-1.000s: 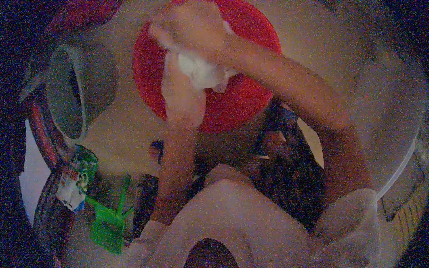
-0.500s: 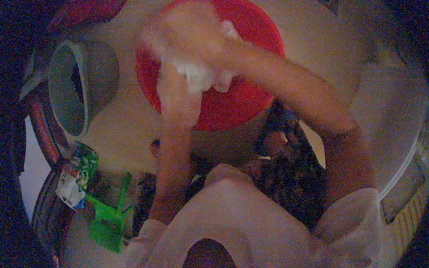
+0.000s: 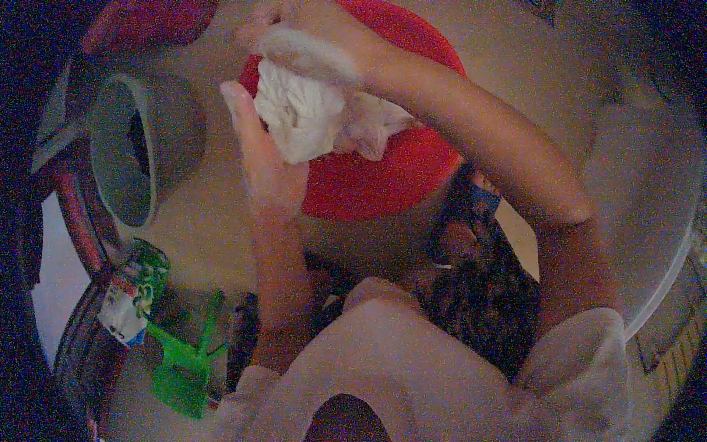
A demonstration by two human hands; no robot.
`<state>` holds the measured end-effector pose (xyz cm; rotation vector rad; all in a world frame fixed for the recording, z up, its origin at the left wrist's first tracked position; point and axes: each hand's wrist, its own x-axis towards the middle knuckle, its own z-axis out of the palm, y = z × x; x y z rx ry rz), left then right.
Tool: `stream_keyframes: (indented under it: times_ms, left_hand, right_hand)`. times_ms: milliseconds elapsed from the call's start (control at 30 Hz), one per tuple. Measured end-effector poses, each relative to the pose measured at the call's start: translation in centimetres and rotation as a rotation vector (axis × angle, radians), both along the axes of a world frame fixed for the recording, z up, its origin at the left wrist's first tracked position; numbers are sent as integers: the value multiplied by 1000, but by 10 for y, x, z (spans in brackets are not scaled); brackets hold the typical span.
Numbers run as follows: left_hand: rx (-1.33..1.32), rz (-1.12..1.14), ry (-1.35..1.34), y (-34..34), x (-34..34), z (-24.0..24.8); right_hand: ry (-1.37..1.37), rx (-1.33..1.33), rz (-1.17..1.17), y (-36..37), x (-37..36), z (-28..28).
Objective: The person washes laundry in a basin, repeatedly scrubbing, lathering, and stretching the soapy cloth by hand.
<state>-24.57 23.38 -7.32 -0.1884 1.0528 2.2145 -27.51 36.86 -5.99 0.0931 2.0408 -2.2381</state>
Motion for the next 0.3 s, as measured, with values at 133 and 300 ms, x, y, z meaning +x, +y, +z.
stream_keyframes:
  times_ms: [133,300]
  left_hand:
    - [-520,-127,438,-12,-2,4]
    - [-486,304,321,-14,-23,19]
  right_hand:
    - [44,-127,-83,-18,-2,-5]
    - [-596,-511,486,5,22,-26]
